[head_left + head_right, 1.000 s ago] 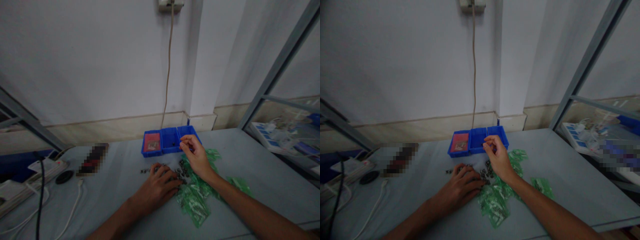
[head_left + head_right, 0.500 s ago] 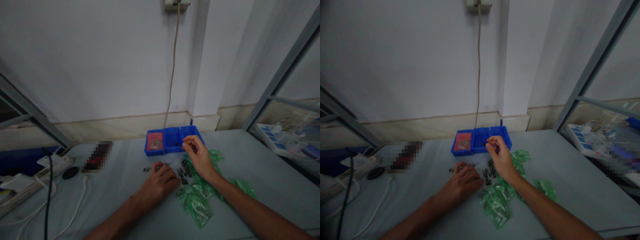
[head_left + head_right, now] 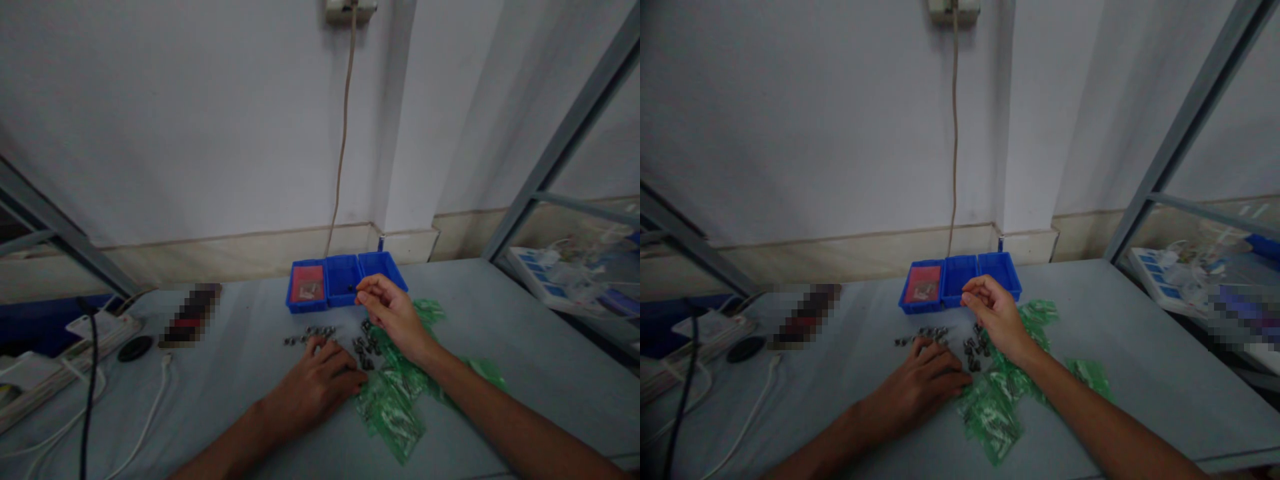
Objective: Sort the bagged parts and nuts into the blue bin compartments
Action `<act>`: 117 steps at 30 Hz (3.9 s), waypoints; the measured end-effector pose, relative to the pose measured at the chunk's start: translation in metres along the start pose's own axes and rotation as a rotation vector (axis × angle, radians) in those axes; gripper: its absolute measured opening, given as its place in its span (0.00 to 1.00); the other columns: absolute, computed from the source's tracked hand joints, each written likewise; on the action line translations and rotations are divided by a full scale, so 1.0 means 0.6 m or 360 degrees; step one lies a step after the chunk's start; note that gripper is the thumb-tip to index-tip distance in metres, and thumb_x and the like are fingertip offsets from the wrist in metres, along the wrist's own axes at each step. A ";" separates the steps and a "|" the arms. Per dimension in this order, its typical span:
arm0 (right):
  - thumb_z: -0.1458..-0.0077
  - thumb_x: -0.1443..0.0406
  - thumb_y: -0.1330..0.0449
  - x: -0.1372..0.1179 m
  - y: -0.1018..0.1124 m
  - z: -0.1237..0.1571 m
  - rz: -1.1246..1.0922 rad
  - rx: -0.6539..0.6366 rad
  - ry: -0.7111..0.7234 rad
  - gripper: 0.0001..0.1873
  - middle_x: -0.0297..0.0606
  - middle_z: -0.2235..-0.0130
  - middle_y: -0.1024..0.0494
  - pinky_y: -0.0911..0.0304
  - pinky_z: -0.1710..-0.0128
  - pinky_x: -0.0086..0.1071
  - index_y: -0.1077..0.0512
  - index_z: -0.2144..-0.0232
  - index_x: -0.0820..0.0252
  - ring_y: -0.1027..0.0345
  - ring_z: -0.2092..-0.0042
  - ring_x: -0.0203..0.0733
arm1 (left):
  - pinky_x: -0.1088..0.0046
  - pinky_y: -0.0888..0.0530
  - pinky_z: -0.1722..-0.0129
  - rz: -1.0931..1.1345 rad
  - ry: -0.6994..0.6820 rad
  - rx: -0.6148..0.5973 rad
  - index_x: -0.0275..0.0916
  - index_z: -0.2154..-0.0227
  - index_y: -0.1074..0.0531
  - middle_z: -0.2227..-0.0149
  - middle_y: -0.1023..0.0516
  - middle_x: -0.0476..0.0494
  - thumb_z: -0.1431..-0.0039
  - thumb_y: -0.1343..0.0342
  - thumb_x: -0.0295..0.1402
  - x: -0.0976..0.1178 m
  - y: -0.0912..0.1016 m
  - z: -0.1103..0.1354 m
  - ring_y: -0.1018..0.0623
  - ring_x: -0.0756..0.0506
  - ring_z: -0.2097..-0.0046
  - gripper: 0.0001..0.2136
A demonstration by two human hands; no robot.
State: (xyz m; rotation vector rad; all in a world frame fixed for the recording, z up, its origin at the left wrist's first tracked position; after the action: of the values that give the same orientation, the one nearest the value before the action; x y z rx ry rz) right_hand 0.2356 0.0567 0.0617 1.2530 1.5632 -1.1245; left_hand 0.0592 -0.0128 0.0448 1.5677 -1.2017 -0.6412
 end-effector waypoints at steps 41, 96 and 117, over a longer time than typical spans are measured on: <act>0.37 0.52 0.33 0.017 -0.002 0.002 -0.0176 0.0025 -0.0157 0.15 0.32 0.68 0.26 0.55 0.81 0.24 0.23 0.55 0.55 0.47 0.77 0.30 | 0.60 0.30 0.44 0.0497 0.0252 -0.0325 0.46 0.41 0.27 0.51 0.22 0.44 0.36 0.33 0.38 0.014 -0.010 -0.001 0.25 0.39 0.49 0.22; 0.36 0.54 0.33 0.003 -0.010 0.014 0.0279 0.0016 0.0117 0.11 0.32 0.67 0.26 0.45 0.76 0.30 0.27 0.60 0.52 0.39 0.73 0.37 | 0.66 0.25 0.55 0.0165 0.0057 0.0054 0.39 0.51 0.24 0.57 0.20 0.43 0.25 0.45 0.32 -0.007 -0.021 0.012 0.24 0.43 0.55 0.07; 0.29 0.70 0.44 0.033 -0.001 0.007 0.2143 -0.0095 0.0687 0.19 0.50 0.45 0.25 0.30 0.44 0.54 0.28 0.40 0.56 0.33 0.47 0.60 | 0.64 0.23 0.54 -0.0105 0.0009 -0.0053 0.38 0.46 0.27 0.53 0.21 0.41 0.23 0.52 0.29 -0.010 -0.018 0.026 0.22 0.42 0.56 0.10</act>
State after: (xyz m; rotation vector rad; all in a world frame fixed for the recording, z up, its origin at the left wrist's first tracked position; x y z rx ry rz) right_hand 0.2316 0.0575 0.0416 2.0495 0.6288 0.0727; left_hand 0.0476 -0.0137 0.0284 1.5857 -1.1333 -0.6957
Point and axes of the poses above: each hand's wrist, its own z-axis away from the middle knuckle, its own y-axis out of the back of the hand, x = y × z, the point moved 5 cm from there along -z, towards the middle knuckle
